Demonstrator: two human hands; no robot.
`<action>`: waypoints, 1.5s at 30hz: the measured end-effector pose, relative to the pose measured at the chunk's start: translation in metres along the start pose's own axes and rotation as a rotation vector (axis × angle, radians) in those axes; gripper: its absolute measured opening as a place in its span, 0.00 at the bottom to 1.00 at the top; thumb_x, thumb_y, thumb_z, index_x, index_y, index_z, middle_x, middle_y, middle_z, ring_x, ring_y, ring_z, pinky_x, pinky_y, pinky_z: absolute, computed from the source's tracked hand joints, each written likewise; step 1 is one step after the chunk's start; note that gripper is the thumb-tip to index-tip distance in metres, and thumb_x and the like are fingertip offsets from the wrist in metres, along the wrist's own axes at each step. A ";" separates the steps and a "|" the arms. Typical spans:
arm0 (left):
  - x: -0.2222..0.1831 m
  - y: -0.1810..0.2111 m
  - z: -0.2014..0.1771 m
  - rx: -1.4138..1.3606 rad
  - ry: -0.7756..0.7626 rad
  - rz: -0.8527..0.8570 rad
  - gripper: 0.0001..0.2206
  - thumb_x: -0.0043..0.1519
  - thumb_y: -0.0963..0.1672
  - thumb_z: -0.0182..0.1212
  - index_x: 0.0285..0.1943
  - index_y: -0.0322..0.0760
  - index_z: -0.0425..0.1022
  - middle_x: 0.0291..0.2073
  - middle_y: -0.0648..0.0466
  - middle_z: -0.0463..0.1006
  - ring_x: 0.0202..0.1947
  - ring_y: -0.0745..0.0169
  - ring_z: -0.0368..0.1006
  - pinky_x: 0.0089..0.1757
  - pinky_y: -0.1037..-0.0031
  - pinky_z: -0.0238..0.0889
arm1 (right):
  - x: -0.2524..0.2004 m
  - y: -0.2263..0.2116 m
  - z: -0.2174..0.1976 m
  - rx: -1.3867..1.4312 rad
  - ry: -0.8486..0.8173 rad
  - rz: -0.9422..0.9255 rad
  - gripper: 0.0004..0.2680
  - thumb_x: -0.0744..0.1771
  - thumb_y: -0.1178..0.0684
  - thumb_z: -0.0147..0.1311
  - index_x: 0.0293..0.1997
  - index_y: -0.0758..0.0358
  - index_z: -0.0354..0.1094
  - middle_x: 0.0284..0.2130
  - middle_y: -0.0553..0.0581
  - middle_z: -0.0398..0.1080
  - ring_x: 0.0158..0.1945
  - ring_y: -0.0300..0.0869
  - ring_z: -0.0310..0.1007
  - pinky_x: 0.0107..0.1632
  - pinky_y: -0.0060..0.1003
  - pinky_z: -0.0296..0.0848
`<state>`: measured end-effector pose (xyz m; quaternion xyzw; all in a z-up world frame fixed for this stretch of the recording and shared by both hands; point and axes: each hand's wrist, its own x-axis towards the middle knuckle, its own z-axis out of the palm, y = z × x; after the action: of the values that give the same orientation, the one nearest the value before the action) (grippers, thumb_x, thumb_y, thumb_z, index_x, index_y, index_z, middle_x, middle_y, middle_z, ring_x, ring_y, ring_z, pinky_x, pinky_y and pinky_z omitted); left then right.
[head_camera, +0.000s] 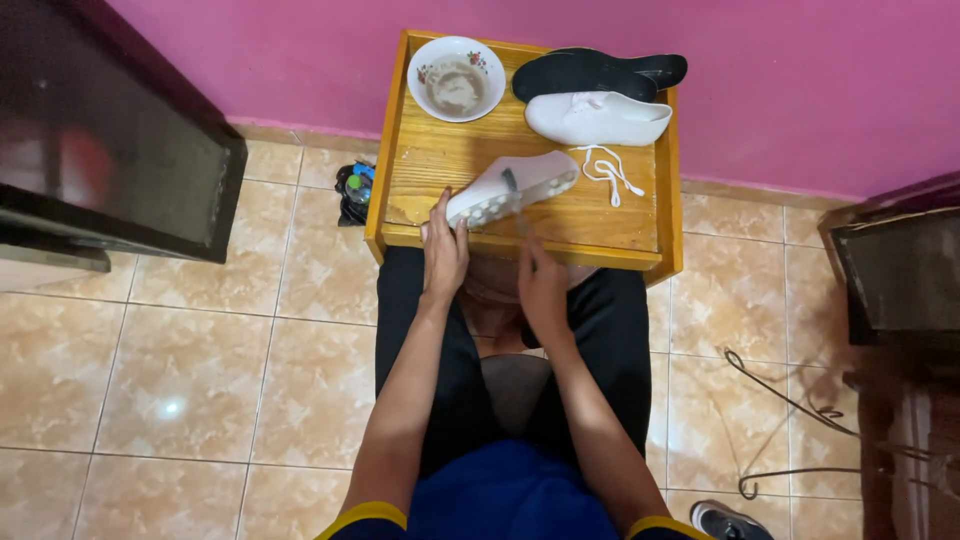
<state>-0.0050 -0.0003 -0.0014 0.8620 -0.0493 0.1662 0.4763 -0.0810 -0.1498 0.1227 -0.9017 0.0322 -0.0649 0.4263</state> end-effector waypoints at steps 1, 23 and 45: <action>-0.003 0.000 0.000 -0.002 0.002 -0.001 0.25 0.72 0.43 0.50 0.78 0.37 0.52 0.62 0.41 0.69 0.62 0.44 0.67 0.56 0.64 0.55 | -0.007 0.002 0.008 -0.002 -0.001 -0.001 0.15 0.73 0.58 0.45 0.68 0.71 0.62 0.59 0.71 0.66 0.62 0.54 0.70 0.65 0.48 0.68; 0.002 0.004 -0.006 -0.023 -0.020 -0.025 0.25 0.72 0.43 0.49 0.79 0.38 0.49 0.64 0.42 0.67 0.62 0.44 0.66 0.56 0.63 0.55 | 0.038 0.036 -0.029 -0.143 0.109 0.033 0.15 0.72 0.56 0.44 0.68 0.57 0.66 0.52 0.68 0.74 0.54 0.61 0.74 0.55 0.57 0.73; -0.003 0.000 0.000 0.019 -0.016 -0.004 0.26 0.72 0.43 0.50 0.79 0.37 0.49 0.66 0.42 0.65 0.65 0.42 0.64 0.57 0.60 0.55 | 0.052 0.119 -0.040 0.120 0.133 0.233 0.13 0.71 0.56 0.49 0.65 0.54 0.68 0.57 0.66 0.71 0.61 0.58 0.68 0.61 0.52 0.70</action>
<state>-0.0075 -0.0006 -0.0021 0.8679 -0.0499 0.1586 0.4682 -0.0352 -0.2614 0.0607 -0.8584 0.1608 -0.0764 0.4810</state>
